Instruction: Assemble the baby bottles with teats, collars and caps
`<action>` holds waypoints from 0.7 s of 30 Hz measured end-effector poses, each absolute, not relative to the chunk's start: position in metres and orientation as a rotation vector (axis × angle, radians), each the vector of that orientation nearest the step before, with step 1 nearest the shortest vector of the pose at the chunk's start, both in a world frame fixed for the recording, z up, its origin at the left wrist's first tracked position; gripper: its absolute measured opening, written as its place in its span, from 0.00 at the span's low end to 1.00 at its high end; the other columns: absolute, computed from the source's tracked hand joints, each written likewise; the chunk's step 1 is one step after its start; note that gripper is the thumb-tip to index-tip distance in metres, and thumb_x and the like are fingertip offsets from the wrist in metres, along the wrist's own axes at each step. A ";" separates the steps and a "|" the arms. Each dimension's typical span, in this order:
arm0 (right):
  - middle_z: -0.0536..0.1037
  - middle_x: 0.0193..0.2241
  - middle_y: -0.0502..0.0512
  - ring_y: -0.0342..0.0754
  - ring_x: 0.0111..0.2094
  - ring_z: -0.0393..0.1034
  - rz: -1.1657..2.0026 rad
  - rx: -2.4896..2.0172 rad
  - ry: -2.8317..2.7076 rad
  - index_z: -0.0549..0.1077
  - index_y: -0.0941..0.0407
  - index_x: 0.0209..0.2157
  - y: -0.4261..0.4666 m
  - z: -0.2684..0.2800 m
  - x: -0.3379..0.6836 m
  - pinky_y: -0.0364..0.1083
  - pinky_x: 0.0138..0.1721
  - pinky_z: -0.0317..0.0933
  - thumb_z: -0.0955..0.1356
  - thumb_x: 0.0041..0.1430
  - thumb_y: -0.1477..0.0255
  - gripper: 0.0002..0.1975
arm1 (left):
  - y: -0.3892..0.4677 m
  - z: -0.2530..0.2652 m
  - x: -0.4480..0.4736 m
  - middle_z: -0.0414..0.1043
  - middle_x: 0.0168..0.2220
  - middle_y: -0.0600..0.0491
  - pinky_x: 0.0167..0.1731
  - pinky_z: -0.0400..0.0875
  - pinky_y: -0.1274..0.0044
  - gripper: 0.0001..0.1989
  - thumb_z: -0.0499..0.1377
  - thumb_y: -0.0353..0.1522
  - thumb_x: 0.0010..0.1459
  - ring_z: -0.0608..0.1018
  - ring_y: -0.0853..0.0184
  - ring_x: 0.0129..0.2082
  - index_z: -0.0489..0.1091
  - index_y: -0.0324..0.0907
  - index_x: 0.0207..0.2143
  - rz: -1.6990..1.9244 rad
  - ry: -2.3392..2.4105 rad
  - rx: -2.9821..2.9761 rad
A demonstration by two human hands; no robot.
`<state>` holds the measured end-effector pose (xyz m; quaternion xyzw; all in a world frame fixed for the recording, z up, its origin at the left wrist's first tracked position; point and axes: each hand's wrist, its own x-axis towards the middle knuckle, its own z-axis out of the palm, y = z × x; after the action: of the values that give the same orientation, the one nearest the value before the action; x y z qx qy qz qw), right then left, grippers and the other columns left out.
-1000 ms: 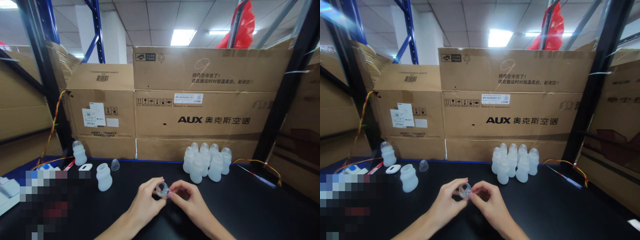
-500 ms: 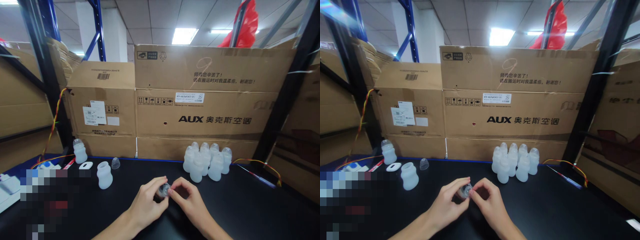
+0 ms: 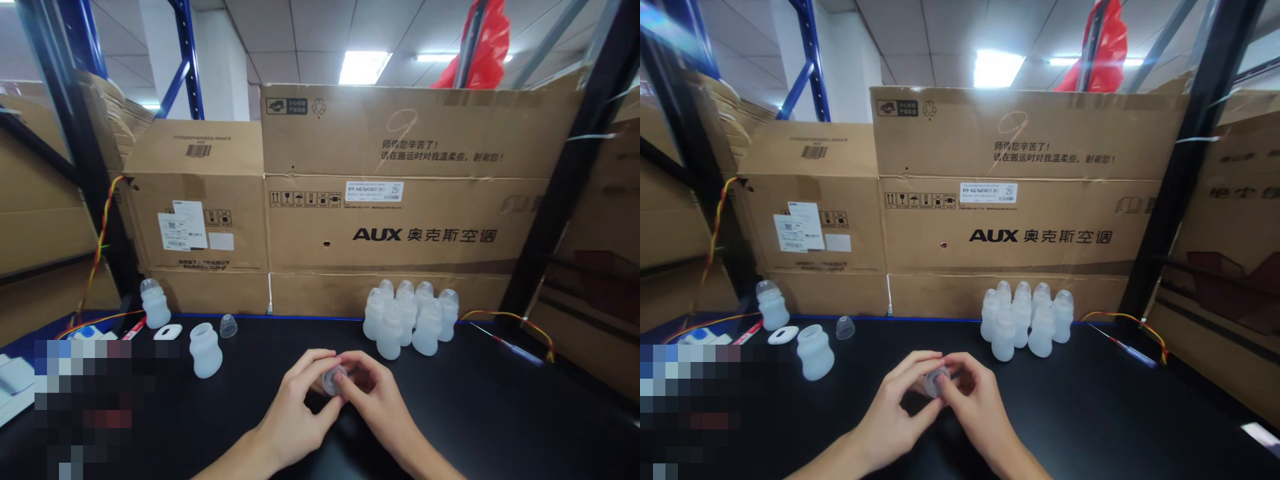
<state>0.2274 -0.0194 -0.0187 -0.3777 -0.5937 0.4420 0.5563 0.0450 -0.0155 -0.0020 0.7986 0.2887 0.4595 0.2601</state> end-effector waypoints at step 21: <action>0.78 0.38 0.51 0.51 0.42 0.78 1.331 -0.685 -1.278 0.84 0.52 0.40 -0.035 -0.003 0.220 0.51 0.45 0.77 0.80 0.56 0.58 0.15 | -0.009 0.003 0.050 0.74 0.33 0.55 0.24 0.77 0.80 0.02 0.65 0.30 0.58 0.81 0.66 0.31 0.79 0.45 0.33 1.433 0.932 1.759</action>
<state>0.2202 -0.0350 -0.0029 -0.2898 -0.5406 0.5633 0.5536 0.0500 -0.0093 0.0027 0.6750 0.3576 0.5500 0.3376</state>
